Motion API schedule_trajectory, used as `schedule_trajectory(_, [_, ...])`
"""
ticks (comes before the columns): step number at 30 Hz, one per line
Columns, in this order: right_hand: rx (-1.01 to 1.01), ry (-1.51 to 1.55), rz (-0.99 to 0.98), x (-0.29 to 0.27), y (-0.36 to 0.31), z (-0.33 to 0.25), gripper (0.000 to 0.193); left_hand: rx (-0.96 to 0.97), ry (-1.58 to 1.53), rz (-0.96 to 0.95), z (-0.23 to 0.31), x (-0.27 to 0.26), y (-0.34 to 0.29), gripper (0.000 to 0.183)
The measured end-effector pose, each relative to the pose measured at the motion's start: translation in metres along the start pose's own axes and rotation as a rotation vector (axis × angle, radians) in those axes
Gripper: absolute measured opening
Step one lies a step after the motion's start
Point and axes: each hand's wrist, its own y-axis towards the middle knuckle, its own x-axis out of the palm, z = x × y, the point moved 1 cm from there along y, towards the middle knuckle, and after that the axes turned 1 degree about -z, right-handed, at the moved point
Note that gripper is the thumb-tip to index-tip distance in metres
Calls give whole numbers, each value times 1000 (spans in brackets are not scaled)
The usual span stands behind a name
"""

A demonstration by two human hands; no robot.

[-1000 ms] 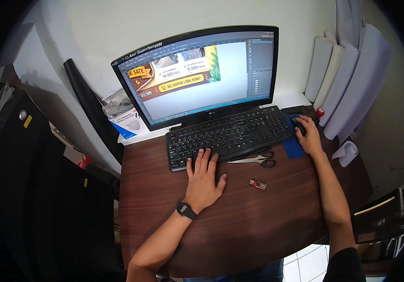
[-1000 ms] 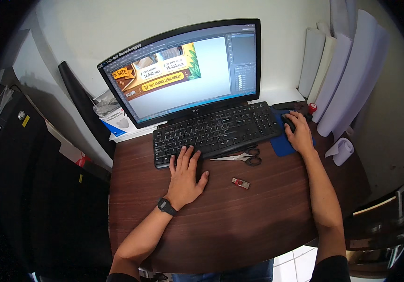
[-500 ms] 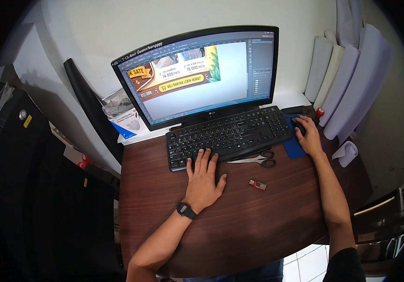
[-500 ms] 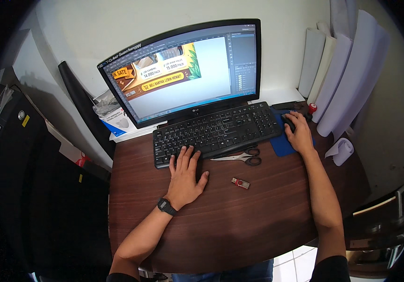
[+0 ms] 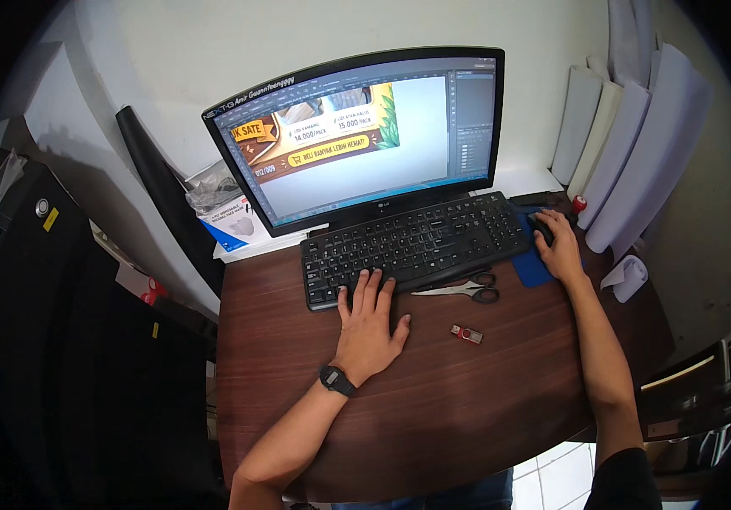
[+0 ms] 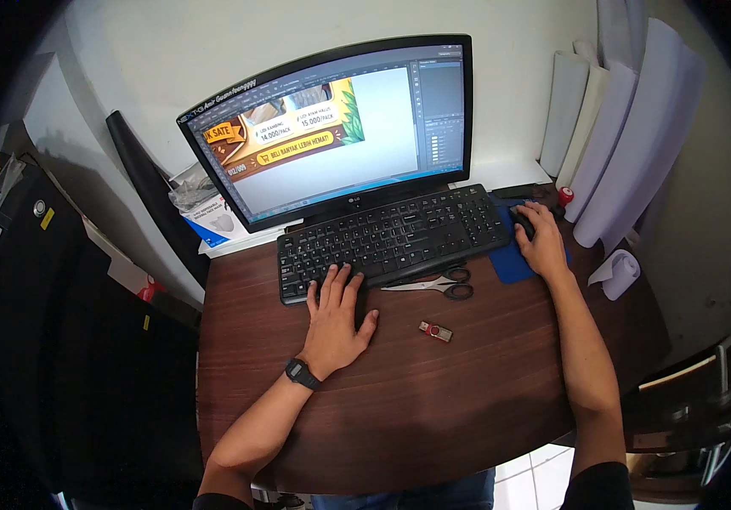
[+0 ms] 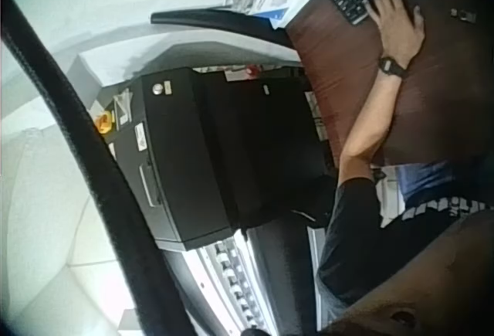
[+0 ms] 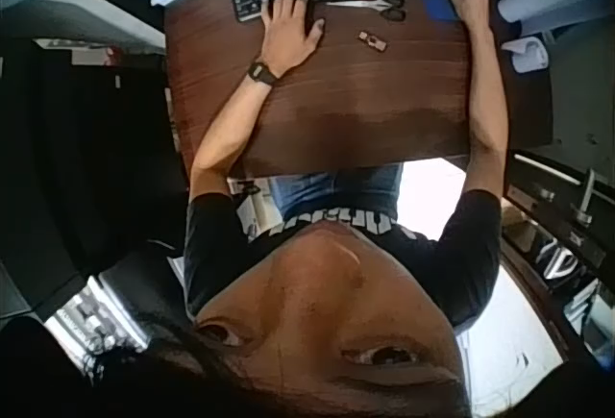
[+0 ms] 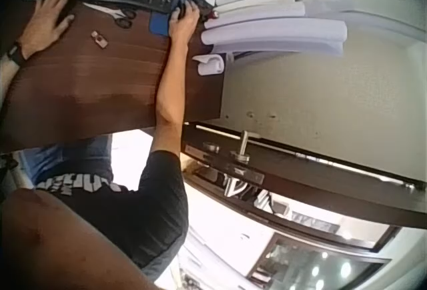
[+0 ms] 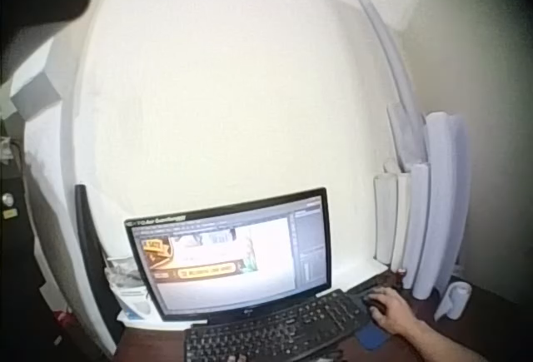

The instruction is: Designing a food advertisement using a computer and mouse at a desk station.

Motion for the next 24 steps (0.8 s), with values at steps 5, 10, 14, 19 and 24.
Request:
schedule_trajectory(5, [-13,1,9,-1,-1,0,38,-2,1,-1,1,-1,0,68])
schedule_trajectory(10, [-14,8,0,0,0,0,38,0,-3,5,-1,0,0,68])
schedule_trajectory(14, [-7,2,-1,1,0,1,38,1,-8,6,-1,0,0,69])
schedule_trajectory(19, [-7,1,-3,0,1,0,38,7,-6,13,-1,0,0,69])
schedule_trajectory(24, [-1,7,-3,-1,0,-1,38,6,1,12,0,0,0,69])
